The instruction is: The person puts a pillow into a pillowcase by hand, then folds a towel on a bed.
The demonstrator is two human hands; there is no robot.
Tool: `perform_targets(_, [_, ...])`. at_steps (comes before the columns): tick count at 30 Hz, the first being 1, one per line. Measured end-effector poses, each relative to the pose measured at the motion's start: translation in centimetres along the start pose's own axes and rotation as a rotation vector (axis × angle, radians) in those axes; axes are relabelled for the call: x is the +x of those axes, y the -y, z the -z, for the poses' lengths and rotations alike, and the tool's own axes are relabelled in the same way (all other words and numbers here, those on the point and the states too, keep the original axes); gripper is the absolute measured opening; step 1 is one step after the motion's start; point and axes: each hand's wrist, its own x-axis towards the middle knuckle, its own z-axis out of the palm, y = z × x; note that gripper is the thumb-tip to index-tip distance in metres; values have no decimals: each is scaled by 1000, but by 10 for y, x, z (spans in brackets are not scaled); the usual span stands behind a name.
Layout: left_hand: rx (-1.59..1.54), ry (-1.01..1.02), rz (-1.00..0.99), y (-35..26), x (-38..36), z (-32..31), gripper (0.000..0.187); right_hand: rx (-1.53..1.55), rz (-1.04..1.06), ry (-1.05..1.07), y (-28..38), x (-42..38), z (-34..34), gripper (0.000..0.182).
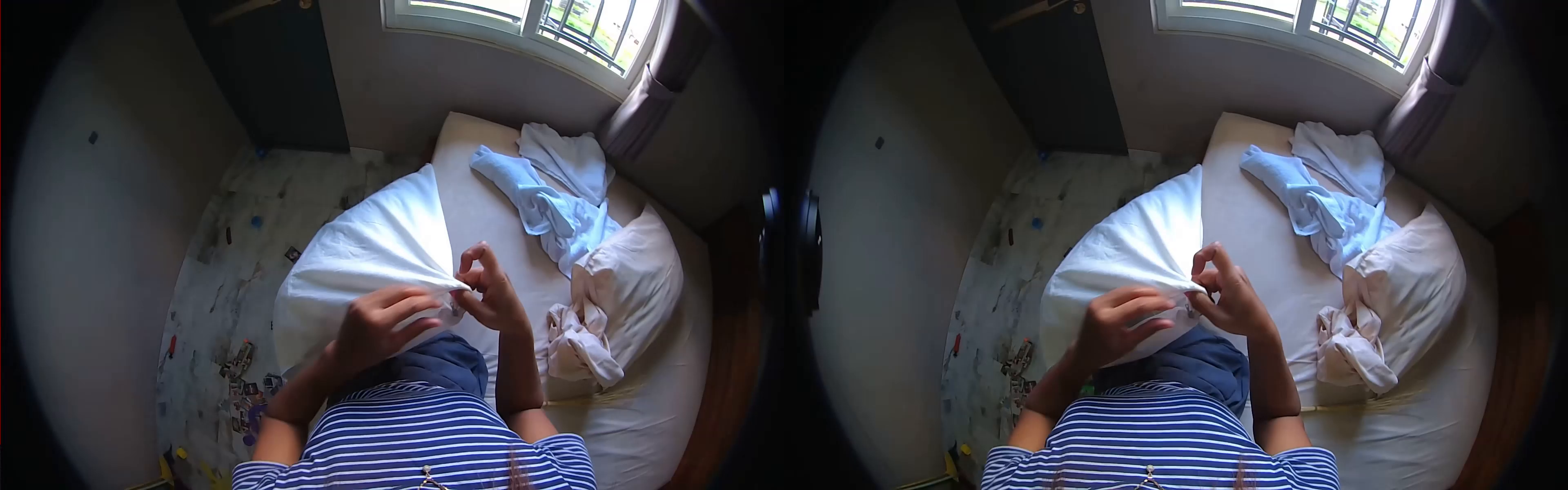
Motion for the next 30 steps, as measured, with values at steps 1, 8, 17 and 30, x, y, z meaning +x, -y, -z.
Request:
perform_targets(1, [-47,-5,61,0,5,-7,25,29,32,16,0,3,-3,30])
perform_targets(8, [-343,12,377,9,12,-18,16,357,-75,-103,-12,11,-14,25])
perform_targets(17, [-628,152,578,7,9,-22,13,263,-141,-115,-21,6,-20,23])
perform_targets(30, [-999,49,663,12,-2,-27,5,-240,316,54,-30,-11,6,41])
